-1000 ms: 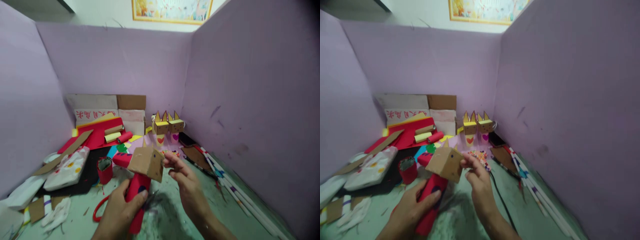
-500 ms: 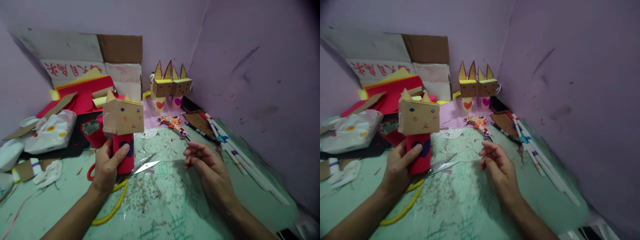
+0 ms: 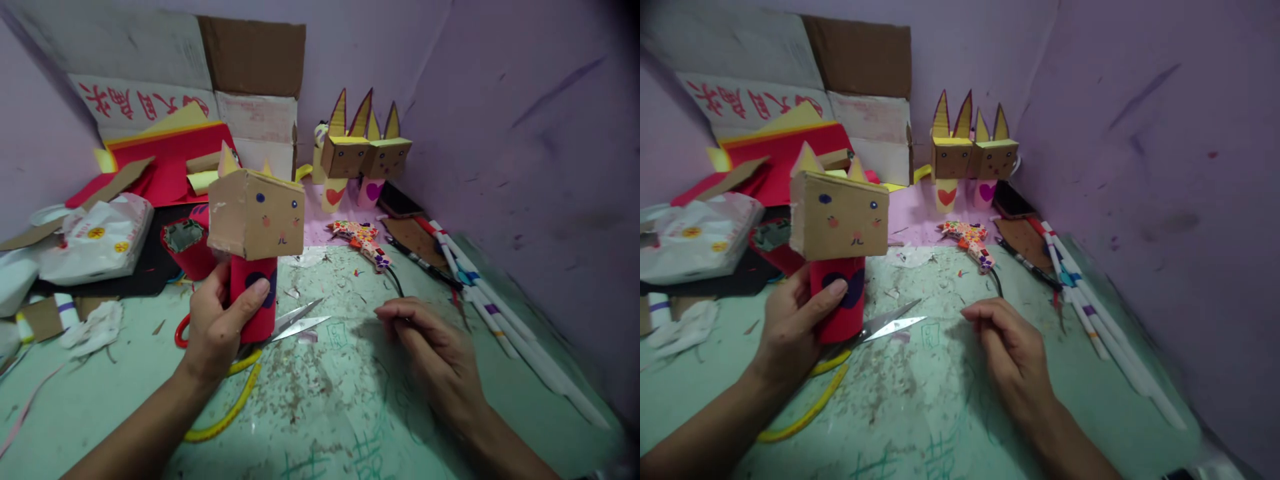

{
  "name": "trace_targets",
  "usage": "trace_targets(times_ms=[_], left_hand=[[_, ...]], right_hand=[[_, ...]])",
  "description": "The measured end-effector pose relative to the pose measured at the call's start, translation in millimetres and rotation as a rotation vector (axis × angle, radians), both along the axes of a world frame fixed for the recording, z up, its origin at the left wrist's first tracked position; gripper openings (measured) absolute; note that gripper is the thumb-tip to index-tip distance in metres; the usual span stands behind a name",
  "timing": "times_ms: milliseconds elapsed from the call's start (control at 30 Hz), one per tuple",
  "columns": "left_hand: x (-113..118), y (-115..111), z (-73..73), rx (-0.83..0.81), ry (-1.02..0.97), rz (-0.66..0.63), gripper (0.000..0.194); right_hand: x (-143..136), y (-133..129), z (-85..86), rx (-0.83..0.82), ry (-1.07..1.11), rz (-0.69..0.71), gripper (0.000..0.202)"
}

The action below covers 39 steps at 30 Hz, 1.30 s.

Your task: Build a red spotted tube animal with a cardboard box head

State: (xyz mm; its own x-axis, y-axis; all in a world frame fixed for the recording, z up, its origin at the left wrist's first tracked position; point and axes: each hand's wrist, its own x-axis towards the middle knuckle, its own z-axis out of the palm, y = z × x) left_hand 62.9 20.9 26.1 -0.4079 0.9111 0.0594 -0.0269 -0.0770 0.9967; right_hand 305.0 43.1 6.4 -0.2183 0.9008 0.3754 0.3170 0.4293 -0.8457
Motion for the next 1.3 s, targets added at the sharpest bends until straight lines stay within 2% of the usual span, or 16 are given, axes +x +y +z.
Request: trace_targets(times_ms=[400,467,633,767,933,1200,1300], left_hand=[[0.0,-0.9,1.1,0.018,0.06,-0.027,0.037],[0.1,-1.0,0.7,0.009,0.061,-0.022,0.038],[-0.9,-1.2,-2.3,-0.016,0.045,-0.013,0.039],[-3.2,-1.7,-4.3,-0.021,0.089,-0.007,0.036],[-3.7,-0.1,-5.0,-0.005,0.143,-0.011,0.041],[-1.4,2.4,-1.8,-0.01,0.265,-0.005,0.046],[-0.8,1.6,0.6,-0.041,0.262,-0.011,0.046]], right_hand=[[1.9,0.0,-0.2,-0.117,0.032,-0.187,0.02],[0.2,-0.1,2.6,-0.15,0.128,-0.242,0.019],[-1.1,3.0,13.1,-0.231,0.554,-0.355,0.019],[1.4,5.4,19.5,-0.257,0.724,-0.444,0.016],[3.1,6.5,20.1,-0.266,0.785,-0.414,0.015],[0.8,3.9,20.4,-0.215,0.706,-0.384,0.005],[0.8,2.9,20.8,-0.238,0.649,-0.35,0.011]])
